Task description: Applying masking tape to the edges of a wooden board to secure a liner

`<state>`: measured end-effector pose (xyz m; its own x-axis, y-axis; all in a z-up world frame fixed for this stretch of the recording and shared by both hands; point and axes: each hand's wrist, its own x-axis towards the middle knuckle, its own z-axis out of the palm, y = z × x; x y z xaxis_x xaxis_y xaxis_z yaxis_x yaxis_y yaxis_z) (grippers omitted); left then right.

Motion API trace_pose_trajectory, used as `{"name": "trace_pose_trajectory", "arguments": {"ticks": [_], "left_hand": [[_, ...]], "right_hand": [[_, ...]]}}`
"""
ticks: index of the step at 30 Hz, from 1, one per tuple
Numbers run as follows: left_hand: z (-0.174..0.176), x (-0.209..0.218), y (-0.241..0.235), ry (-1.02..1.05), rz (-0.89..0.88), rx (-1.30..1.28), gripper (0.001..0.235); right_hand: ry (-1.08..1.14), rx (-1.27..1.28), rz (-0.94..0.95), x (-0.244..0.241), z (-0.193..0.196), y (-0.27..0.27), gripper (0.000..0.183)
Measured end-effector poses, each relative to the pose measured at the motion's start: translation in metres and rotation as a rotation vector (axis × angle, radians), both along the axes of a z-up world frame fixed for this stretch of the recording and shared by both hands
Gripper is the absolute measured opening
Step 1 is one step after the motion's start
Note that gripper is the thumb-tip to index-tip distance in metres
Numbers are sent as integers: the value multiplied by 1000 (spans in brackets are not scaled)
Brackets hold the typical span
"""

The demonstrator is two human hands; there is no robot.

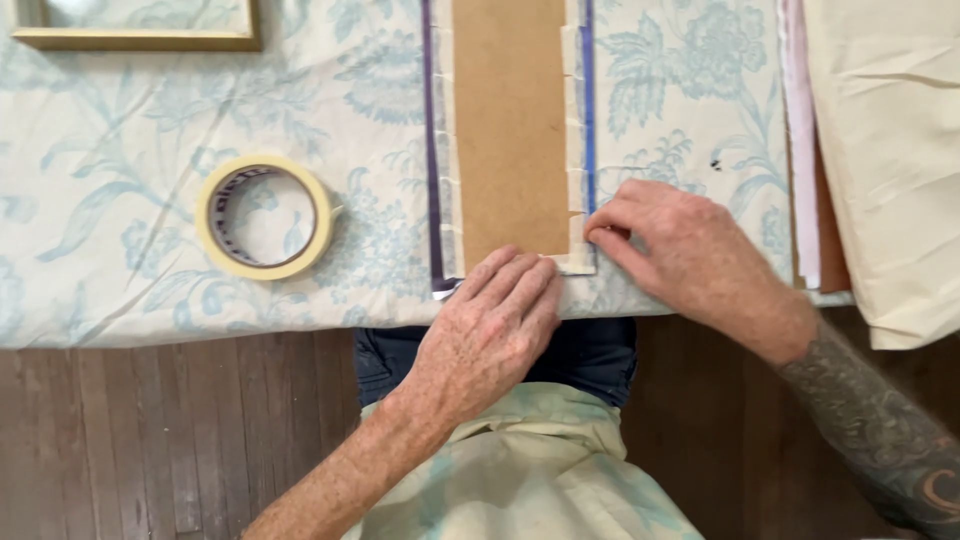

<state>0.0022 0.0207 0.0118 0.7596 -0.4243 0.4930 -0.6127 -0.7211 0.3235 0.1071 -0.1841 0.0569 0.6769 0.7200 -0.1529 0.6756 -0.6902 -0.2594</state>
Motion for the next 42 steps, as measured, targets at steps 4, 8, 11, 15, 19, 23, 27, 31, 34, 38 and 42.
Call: {"name": "trace_pose_trajectory", "arguments": {"ticks": [4,8,11,15,19,23,27,31,34,38,42], "left_hand": [[34,-23,64,111,74,-210,25],[15,-54,135,107,490,-119,43],[1,-54,155,123,534,4,51],[-5,-38,150,105,460,56,51],[-14,-28,145,21,469,40,36],[-16,-23,144,59,477,32,49],[7,-20,147,153,428,69,44],[7,-14,149,62,406,222,30],[10,-9,146,97,415,239,25],[20,-7,143,280,312,55,29],[25,-5,141,351,277,-126,23]], "right_hand": [[289,349,-46,-5,17,32,9],[168,404,68,-8,-5,79,27],[92,448,133,-11,-6,134,53],[64,481,136,-10,-19,176,57],[50,516,74,-8,-35,187,44],[203,558,-28,-6,-34,177,30],[402,541,-89,-14,1,160,34],[396,466,-52,-21,19,150,28],[319,481,-46,-22,18,147,28],[198,632,-34,-25,8,149,27],[159,700,-49,-28,-8,152,23]]}}
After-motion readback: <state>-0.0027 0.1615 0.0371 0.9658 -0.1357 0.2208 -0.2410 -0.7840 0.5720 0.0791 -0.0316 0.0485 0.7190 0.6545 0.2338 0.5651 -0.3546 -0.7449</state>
